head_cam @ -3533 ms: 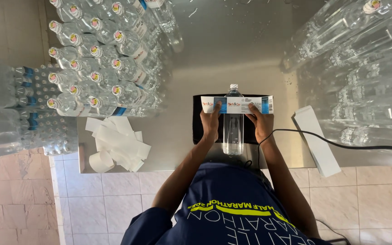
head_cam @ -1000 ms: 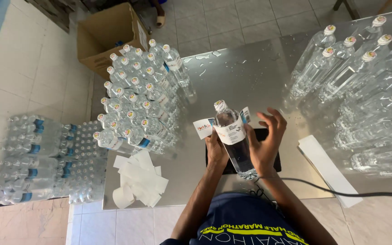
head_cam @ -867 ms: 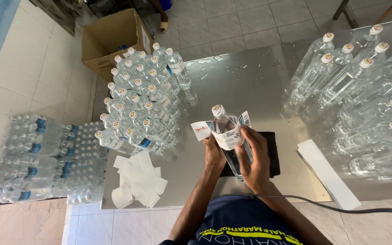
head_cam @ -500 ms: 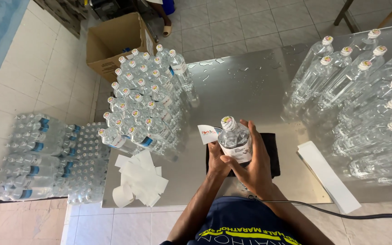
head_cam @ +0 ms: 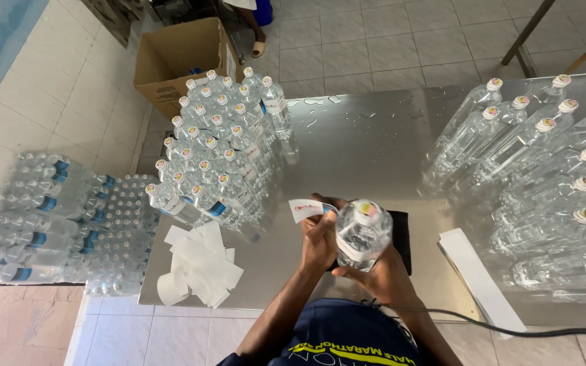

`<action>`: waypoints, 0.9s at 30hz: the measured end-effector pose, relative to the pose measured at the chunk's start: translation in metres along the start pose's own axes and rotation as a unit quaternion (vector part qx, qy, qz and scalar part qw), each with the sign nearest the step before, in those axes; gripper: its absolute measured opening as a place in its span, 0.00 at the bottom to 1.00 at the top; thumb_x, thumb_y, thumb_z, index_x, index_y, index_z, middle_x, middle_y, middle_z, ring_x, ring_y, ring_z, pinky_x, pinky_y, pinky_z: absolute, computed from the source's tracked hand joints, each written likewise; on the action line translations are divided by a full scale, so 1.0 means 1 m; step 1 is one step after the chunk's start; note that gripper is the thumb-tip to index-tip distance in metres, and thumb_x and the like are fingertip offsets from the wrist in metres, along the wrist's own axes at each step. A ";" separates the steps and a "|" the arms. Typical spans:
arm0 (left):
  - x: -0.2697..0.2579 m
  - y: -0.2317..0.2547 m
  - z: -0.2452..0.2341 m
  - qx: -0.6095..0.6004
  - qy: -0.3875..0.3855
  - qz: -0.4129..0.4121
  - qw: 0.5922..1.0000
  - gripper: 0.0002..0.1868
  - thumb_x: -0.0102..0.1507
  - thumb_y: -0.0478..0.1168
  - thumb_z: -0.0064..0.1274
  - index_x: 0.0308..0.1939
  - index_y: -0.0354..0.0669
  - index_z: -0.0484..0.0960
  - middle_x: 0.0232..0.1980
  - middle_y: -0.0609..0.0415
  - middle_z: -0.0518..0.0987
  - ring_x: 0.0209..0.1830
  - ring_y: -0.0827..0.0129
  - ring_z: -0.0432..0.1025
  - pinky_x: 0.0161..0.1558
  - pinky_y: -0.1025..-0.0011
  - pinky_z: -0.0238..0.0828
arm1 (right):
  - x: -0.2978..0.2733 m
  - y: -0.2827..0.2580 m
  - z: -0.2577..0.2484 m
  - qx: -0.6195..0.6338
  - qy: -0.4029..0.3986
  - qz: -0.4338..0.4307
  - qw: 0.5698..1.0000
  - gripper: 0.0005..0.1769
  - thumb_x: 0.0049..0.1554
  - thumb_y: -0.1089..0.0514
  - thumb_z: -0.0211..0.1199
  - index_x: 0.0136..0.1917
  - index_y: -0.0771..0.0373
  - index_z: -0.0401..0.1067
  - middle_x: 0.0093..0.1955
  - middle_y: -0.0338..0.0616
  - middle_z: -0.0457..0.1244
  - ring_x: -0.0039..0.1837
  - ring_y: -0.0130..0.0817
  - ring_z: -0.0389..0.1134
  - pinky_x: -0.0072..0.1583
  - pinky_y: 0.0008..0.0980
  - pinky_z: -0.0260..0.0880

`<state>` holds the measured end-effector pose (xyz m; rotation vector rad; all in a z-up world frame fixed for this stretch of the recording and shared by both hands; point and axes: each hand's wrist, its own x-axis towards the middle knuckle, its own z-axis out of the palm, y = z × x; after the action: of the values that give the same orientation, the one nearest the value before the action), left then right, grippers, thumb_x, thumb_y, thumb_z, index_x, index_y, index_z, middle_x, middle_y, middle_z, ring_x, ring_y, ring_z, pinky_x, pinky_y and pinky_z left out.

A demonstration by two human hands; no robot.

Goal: Manually applying labels to plastic water bottles at a production workstation

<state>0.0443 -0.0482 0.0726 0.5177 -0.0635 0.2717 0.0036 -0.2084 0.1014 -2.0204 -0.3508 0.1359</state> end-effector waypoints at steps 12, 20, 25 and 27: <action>-0.019 0.058 0.064 0.227 -0.135 0.094 0.960 0.48 0.71 0.48 0.67 0.87 0.55 0.51 0.88 0.41 0.58 0.91 0.47 0.53 0.87 0.41 0.51 | 0.000 -0.007 -0.008 0.137 0.120 -0.049 0.982 0.37 0.53 0.52 0.79 0.72 0.65 0.73 0.70 0.45 0.71 0.70 0.37 0.74 0.74 0.38 0.72; -0.074 0.054 0.097 0.434 -0.179 0.133 0.873 0.41 0.69 0.35 0.67 0.82 0.37 0.62 0.83 0.34 0.66 0.87 0.42 0.60 0.85 0.51 0.65 | -0.014 -0.009 -0.008 0.026 0.194 0.009 0.981 0.44 0.47 0.51 0.80 0.73 0.58 0.66 0.69 0.42 0.70 0.66 0.40 0.75 0.61 0.41 0.79; -0.074 0.058 0.107 0.449 -0.152 0.118 0.873 0.48 0.67 0.41 0.68 0.84 0.37 0.55 0.86 0.37 0.60 0.87 0.45 0.58 0.83 0.52 0.64 | -0.003 -0.016 -0.008 -0.063 0.213 -0.083 0.971 0.47 0.50 0.47 0.76 0.78 0.55 0.59 0.77 0.40 0.65 0.70 0.46 0.73 0.57 0.45 0.79; -0.076 0.057 0.107 0.437 -0.138 0.090 0.884 0.49 0.65 0.41 0.68 0.83 0.35 0.55 0.86 0.39 0.60 0.85 0.48 0.61 0.80 0.53 0.68 | -0.006 -0.015 -0.005 -0.094 0.216 -0.103 0.966 0.48 0.51 0.46 0.75 0.80 0.54 0.57 0.80 0.40 0.64 0.72 0.48 0.73 0.55 0.46 0.79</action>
<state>-0.0434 -0.0718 0.1829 1.4592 -0.2751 0.4050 -0.0041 -0.2082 0.1165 -2.1163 -0.2984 -0.4787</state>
